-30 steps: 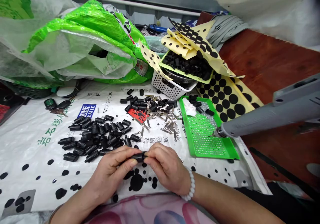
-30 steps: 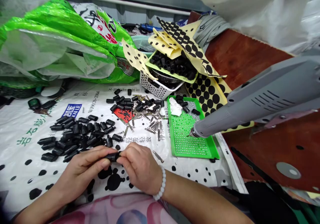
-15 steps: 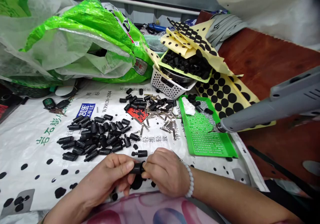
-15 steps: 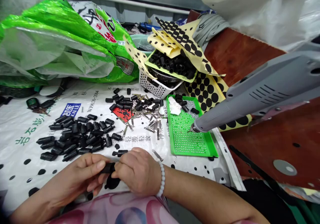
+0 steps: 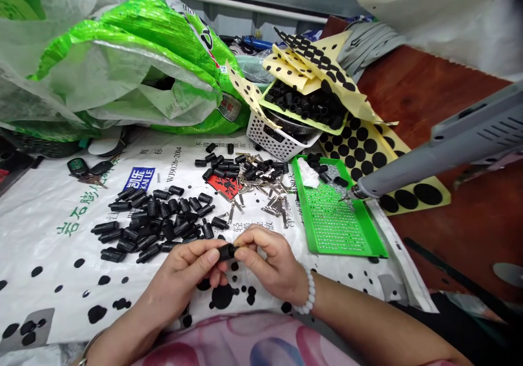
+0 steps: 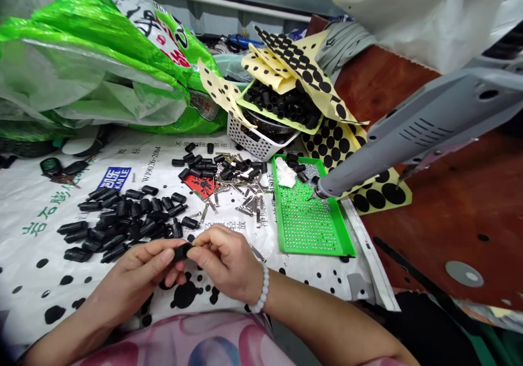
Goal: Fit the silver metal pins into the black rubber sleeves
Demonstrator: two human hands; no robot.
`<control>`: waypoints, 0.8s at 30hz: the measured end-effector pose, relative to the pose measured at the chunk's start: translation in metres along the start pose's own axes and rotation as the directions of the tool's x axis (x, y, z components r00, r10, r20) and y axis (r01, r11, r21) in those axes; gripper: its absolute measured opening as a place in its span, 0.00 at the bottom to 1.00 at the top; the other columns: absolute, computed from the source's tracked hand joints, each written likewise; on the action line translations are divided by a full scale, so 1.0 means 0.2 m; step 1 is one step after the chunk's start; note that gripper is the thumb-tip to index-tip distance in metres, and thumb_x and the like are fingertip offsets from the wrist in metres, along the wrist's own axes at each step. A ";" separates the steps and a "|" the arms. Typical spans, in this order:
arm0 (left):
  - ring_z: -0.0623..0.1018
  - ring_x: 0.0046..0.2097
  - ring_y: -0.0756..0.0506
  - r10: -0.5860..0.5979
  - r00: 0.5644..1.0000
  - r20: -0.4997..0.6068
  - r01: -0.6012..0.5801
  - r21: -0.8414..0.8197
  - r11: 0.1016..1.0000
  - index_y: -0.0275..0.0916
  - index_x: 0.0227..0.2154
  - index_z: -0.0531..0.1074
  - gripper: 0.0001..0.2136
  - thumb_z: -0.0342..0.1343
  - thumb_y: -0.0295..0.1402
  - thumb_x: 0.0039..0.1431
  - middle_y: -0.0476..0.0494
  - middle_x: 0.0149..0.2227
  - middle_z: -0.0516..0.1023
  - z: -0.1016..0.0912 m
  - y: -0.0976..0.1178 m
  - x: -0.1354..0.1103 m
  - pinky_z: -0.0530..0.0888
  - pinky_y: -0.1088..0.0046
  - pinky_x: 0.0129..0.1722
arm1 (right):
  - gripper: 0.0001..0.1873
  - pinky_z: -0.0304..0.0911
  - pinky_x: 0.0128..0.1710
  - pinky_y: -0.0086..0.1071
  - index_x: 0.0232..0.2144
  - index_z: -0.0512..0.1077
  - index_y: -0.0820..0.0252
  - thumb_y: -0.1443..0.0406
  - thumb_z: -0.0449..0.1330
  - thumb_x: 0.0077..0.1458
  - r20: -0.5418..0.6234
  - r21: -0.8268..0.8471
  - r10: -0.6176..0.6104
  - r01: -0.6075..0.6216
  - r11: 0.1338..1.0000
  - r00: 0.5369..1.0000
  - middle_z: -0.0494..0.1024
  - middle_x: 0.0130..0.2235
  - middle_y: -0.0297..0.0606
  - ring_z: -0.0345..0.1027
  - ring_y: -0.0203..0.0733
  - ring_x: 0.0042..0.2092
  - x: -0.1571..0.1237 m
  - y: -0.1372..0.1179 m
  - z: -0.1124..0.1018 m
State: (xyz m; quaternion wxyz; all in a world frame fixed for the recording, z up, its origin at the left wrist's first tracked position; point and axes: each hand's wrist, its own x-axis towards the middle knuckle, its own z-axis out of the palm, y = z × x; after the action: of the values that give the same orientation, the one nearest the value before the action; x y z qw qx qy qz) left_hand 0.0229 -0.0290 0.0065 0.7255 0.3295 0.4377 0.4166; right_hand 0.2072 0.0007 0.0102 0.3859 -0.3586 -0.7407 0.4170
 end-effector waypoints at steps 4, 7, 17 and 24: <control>0.69 0.21 0.55 -0.020 1.000 -0.011 0.019 -0.107 0.994 0.38 0.34 0.77 0.11 0.62 0.37 0.49 0.49 0.23 0.76 0.00 0.01 0.00 0.73 0.74 0.29 | 0.08 0.60 0.28 0.28 0.34 0.70 0.63 0.64 0.54 0.57 -0.043 0.084 0.068 -0.064 0.994 0.997 0.70 0.29 0.35 0.63 0.33 0.27 0.02 -0.01 -0.03; 0.69 0.21 0.55 -0.032 0.999 -0.014 0.030 -0.126 0.992 0.38 0.34 0.77 0.10 0.61 0.37 0.50 0.49 0.23 0.76 -0.01 0.01 0.00 0.73 0.74 0.29 | 0.07 0.61 0.28 0.29 0.35 0.70 0.64 0.64 0.55 0.56 -0.059 0.110 0.079 -0.072 0.991 0.995 0.70 0.29 0.35 0.63 0.33 0.27 0.02 -0.02 -0.03; 0.72 0.24 0.53 0.011 0.999 -0.035 -0.011 -0.009 1.000 0.39 0.36 0.77 0.10 0.60 0.36 0.51 0.50 0.22 0.76 -0.02 -0.01 0.01 0.73 0.75 0.30 | 0.05 0.62 0.31 0.29 0.32 0.71 0.64 0.68 0.55 0.56 0.054 -0.032 -0.013 0.014 0.999 0.998 0.71 0.28 0.37 0.65 0.35 0.30 0.03 -0.04 -0.04; 0.72 0.23 0.54 -0.003 1.000 -0.022 0.004 0.017 1.000 0.40 0.36 0.77 0.10 0.60 0.36 0.51 0.50 0.23 0.77 -0.03 -0.01 0.01 0.72 0.78 0.27 | 0.07 0.64 0.34 0.31 0.37 0.69 0.66 0.71 0.53 0.56 0.119 -0.239 -0.320 0.340 0.910 0.940 0.73 0.32 0.43 0.66 0.37 0.34 0.02 -0.02 -0.04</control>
State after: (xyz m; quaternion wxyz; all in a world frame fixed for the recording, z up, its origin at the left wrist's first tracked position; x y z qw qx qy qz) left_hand 0.0188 -0.0276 0.0025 0.7185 0.3304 0.4496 0.4152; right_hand 0.2115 0.0055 0.0183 0.3723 -0.2586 -0.8524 0.2605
